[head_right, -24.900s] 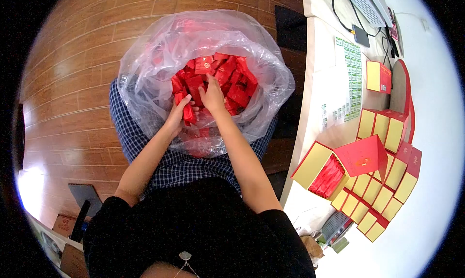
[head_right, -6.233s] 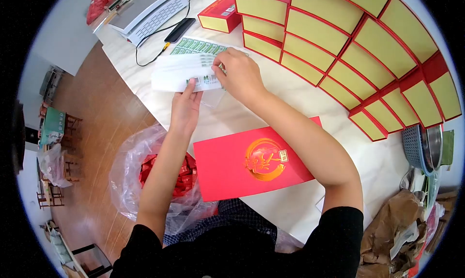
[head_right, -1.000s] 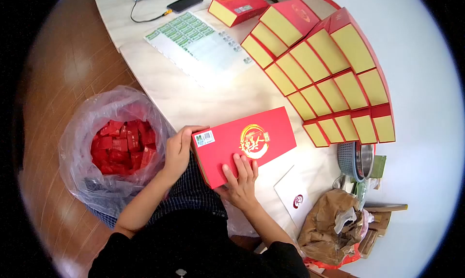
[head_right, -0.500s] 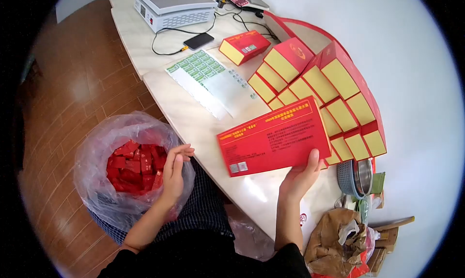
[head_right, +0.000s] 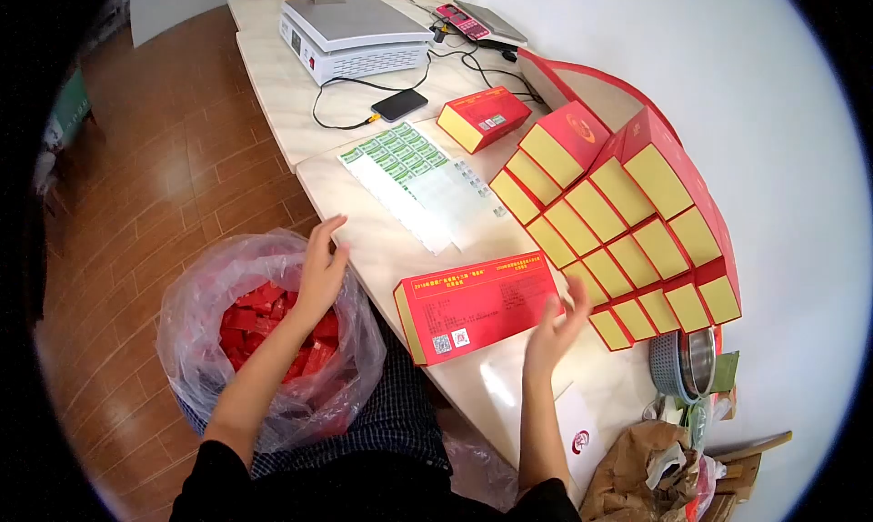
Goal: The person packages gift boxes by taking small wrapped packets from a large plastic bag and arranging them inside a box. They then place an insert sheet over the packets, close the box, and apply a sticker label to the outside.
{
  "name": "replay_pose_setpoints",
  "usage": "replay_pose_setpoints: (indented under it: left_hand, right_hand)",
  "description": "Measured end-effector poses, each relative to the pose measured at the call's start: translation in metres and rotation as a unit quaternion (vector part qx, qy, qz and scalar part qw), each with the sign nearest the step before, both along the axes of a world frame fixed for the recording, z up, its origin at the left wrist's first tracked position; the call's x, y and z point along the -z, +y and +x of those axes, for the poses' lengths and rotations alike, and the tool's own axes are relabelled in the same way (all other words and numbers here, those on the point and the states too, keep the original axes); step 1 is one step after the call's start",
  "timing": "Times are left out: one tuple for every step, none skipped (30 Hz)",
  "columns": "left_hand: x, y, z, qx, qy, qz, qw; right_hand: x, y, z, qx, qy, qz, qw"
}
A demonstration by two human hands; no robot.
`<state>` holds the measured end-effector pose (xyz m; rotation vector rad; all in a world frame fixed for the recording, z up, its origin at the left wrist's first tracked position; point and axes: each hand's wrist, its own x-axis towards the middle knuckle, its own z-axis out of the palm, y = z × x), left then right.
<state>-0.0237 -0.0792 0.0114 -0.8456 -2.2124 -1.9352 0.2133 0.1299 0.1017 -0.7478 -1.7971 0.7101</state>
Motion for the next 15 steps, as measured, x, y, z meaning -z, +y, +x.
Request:
replay_pose_setpoints:
  left_hand:
    - [0.001, 0.012, -0.009, 0.002, 0.055, -0.039, 0.998]
    - [0.005, 0.026, -0.020, -0.002, 0.056, -0.040, 0.998]
    - [0.010, 0.041, -0.032, -0.015, 0.112, -0.109, 0.988]
    - [0.015, 0.053, -0.041, -0.030, 0.166, -0.178, 0.969]
    - [0.017, 0.060, -0.046, -0.036, 0.167, -0.179, 0.969]
    - [0.017, 0.066, -0.052, -0.051, 0.180, -0.236, 0.954]
    - [0.018, 0.070, -0.057, -0.066, 0.191, -0.294, 0.934]
    - [0.020, 0.072, -0.058, -0.081, 0.200, -0.323, 0.921]
    - [0.019, 0.073, -0.059, -0.086, 0.202, -0.328, 0.919]
    - [0.019, 0.073, -0.057, -0.085, 0.200, -0.314, 0.924]
    - [0.018, 0.072, -0.056, -0.084, 0.198, -0.303, 0.928]
    - [0.016, 0.070, -0.055, -0.080, 0.195, -0.305, 0.929]
    - [0.018, 0.072, -0.056, -0.087, 0.206, -0.285, 0.932]
    - [0.016, 0.072, -0.056, -0.085, 0.204, -0.290, 0.931]
    - [0.014, 0.070, -0.056, -0.080, 0.202, -0.293, 0.931]
  right_hand:
    - [-0.011, -0.004, -0.021, -0.044, -0.047, 0.022, 0.998]
    - [-0.018, -0.006, -0.044, -0.085, -0.081, 0.055, 0.992]
    - [-0.024, -0.008, -0.071, -0.128, -0.113, 0.090, 0.981]
    - [-0.023, -0.007, -0.101, -0.171, -0.131, 0.122, 0.969]
    - [-0.018, -0.006, -0.134, -0.214, -0.148, 0.154, 0.953]
    - [-0.008, -0.006, -0.169, -0.251, -0.136, 0.140, 0.948]
    - [0.009, 0.000, -0.205, -0.267, -0.156, 0.175, 0.935]
    - [0.022, 0.001, -0.238, -0.283, -0.181, 0.187, 0.923]
    - [0.035, 0.000, -0.269, -0.276, -0.209, 0.206, 0.915]
    - [0.046, -0.001, -0.293, -0.270, -0.237, 0.220, 0.907]
    - [0.052, -0.003, -0.308, -0.277, -0.233, 0.211, 0.908]
    - [0.058, -0.008, -0.323, -0.254, -0.275, 0.216, 0.902]
    - [0.065, -0.013, -0.337, -0.231, -0.315, 0.222, 0.893]
    - [0.072, -0.016, -0.346, -0.214, -0.315, 0.238, 0.893]
    - [0.080, -0.018, -0.354, -0.218, -0.313, 0.231, 0.895]
